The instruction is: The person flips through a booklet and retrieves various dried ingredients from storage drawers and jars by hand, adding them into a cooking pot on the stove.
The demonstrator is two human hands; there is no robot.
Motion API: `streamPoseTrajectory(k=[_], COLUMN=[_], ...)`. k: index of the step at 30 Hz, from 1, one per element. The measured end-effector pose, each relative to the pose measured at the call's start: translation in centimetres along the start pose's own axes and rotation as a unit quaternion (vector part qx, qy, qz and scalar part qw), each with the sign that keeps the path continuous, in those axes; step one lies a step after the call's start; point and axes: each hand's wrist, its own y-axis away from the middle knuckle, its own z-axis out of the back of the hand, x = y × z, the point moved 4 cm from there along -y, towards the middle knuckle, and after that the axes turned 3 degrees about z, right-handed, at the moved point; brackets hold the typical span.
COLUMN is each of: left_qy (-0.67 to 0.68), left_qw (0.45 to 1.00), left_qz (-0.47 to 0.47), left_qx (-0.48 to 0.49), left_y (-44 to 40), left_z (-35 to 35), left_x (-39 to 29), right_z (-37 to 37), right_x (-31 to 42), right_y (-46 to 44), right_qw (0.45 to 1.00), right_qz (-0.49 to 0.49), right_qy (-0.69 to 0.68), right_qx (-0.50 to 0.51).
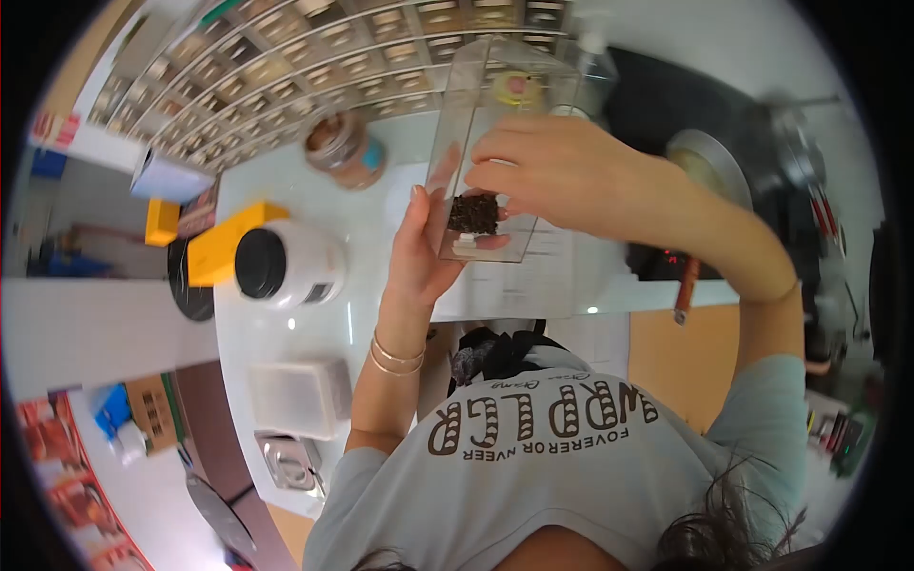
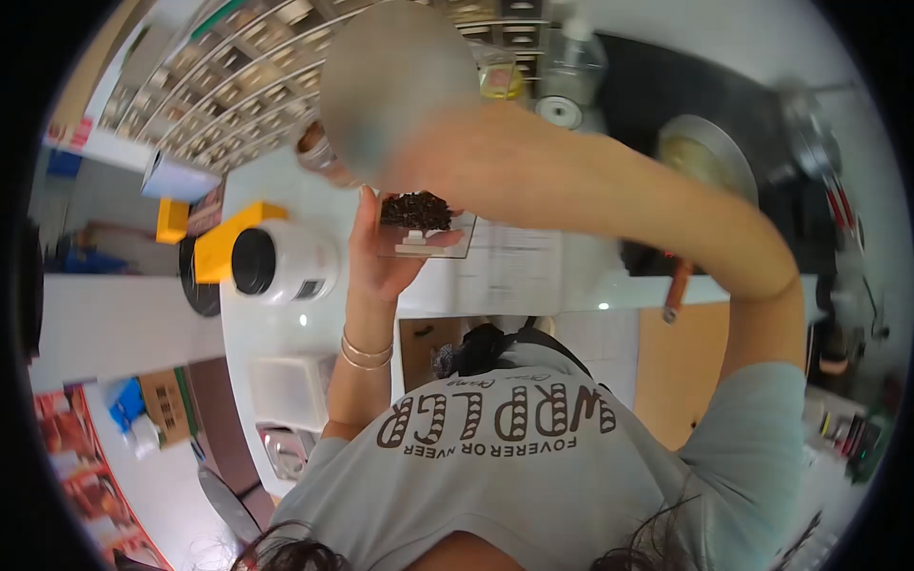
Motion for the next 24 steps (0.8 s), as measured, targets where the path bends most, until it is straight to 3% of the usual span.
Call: streamPoseTrajectory(k=[2,3,5,14,17,20,24], left_qy=[-0.051,-0.016,-0.015,-0.036,-0.04,-0.032,-0.038], left_qw=[0.998,0.999,0.998,0.992,0.987,0.986,0.984], left_qz=[0.022,0.03,0.059,0.122,0.145,0.156,0.169], left_qx=[-0.004,-0.001,0.012,0.026,0.059,0.052,0.033], left_y=[-1.9,-2.7,-4.1,-8.2,-9.5,-10.9,-12.5], left_z=[-1.8,-2.8,-4.0,-8.6,-9.5,-10.2,-10.5], left_x=[1.4,2.2,3.7,8.4,9.7,10.8,12.7], right_z=[-1.5,-1.1,0.3,3.3,3.7,3.1,3.6], right_x=[-2.0,-2.4,-2.2,-2.7,-3.3,-4.7,-5.3], right_y=[2.7,3.8,5.2,11.3,13.2,15.0,17.3], right_qw=[0.945,0.943,0.971,0.93,0.93,0.933,0.93], right_qz=[-0.116,-0.13,-0.087,-0.194,-0.202,-0.233,-0.258], right_qy=[-0.01,-0.003,-0.081,-0.099,-0.128,-0.166,-0.163], right_qx=[0.305,0.305,0.208,0.295,0.279,0.216,0.204])
